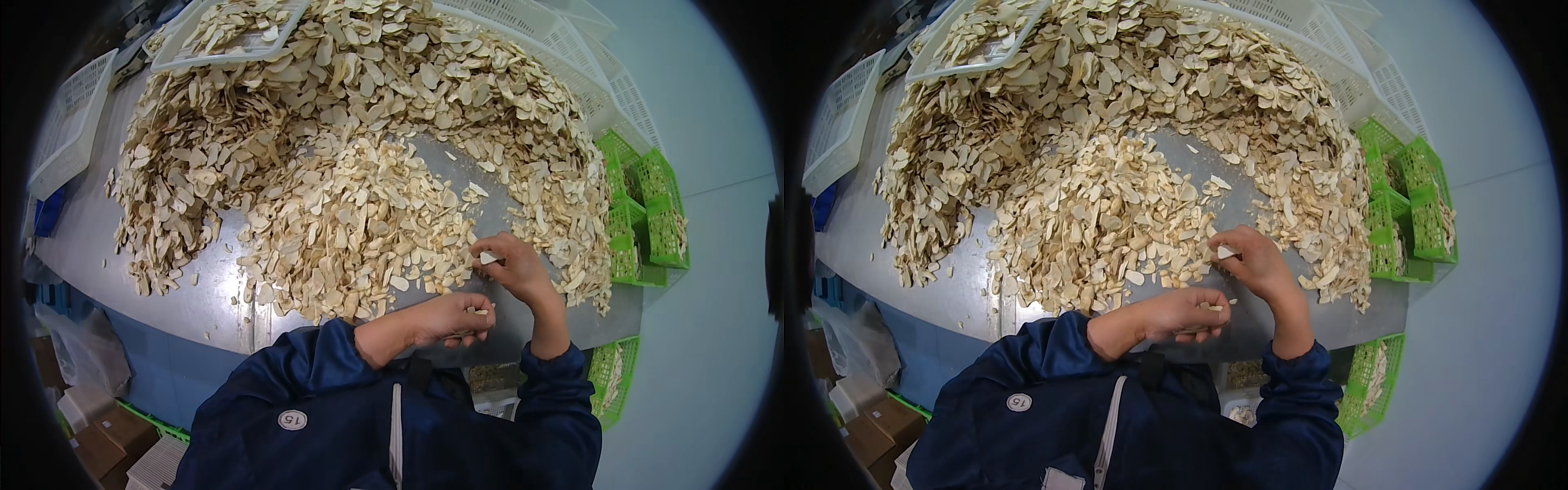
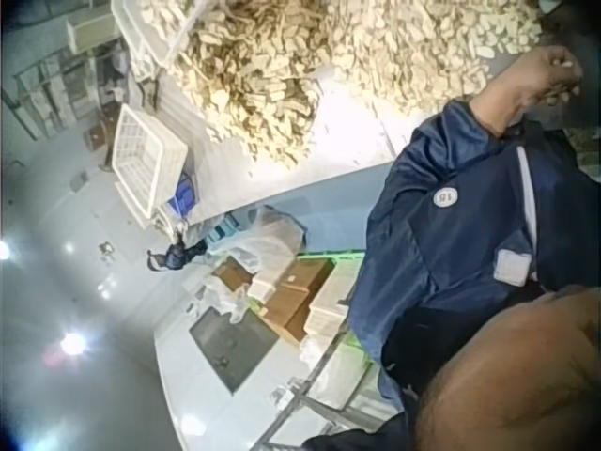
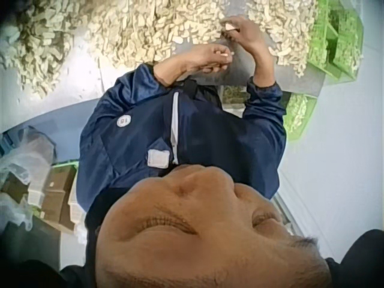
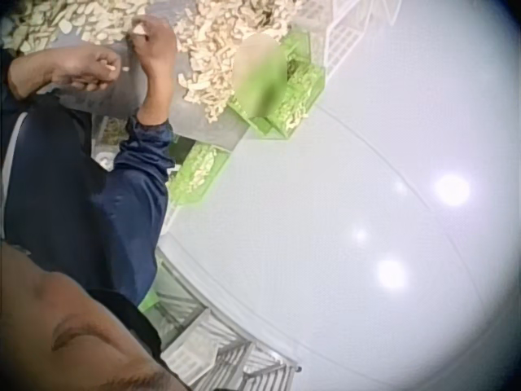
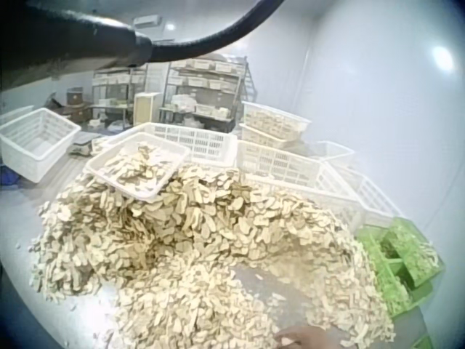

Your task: The person sorts through a large pile of dried food slices on a stainless steel table by hand, picking up individual pieces and moving them into green plastic crates.

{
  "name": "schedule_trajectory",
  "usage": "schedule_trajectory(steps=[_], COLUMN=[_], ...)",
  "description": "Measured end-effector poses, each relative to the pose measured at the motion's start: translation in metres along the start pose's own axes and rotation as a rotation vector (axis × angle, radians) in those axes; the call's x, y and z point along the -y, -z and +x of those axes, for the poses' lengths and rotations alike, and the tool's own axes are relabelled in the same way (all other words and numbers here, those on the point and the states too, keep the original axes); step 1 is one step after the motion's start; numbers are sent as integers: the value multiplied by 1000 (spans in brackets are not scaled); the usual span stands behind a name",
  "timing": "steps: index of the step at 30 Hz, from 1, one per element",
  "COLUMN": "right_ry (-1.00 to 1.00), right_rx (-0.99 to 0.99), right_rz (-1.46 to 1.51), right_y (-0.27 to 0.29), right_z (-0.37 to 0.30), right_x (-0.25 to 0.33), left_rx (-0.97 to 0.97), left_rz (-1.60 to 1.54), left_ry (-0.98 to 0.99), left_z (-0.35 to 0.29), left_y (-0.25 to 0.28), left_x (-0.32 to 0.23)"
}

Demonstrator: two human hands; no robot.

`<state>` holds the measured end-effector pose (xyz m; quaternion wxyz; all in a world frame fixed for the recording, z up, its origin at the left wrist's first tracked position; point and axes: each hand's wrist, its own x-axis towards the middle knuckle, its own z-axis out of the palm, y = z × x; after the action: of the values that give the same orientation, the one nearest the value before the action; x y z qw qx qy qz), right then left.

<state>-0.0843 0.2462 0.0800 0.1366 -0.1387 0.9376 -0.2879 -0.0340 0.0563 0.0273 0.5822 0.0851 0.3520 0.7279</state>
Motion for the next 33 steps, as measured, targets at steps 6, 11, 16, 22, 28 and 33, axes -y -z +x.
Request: schedule_trajectory(steps=[6, 11, 16, 22, 28, 33], right_ry=[22, -4, -72, -97, 35, -239], right_rx=[31, 7, -159, -235, -141, -248], right_rz=[3, 88, 301, 321, 23, 666], right_y=[2, -1, -16, -17, -24, -22], right_z=[1, -7, -23, -32, -32, -50], right_x=[-4, -3, -20, 1, 8, -5], left_rx=[-5, -2, -7, 9, 165, 126], left_rz=[1, -21, -39, 29, 197, 163], left_ry=[-1, -4, 0, -6, 88, 59], left_z=[2, 2, 6, -3, -3, -4], left_y=[0, 0, 0, -1, -7, -5], left_x=[-2, -2, -2, -4, -2, -2])
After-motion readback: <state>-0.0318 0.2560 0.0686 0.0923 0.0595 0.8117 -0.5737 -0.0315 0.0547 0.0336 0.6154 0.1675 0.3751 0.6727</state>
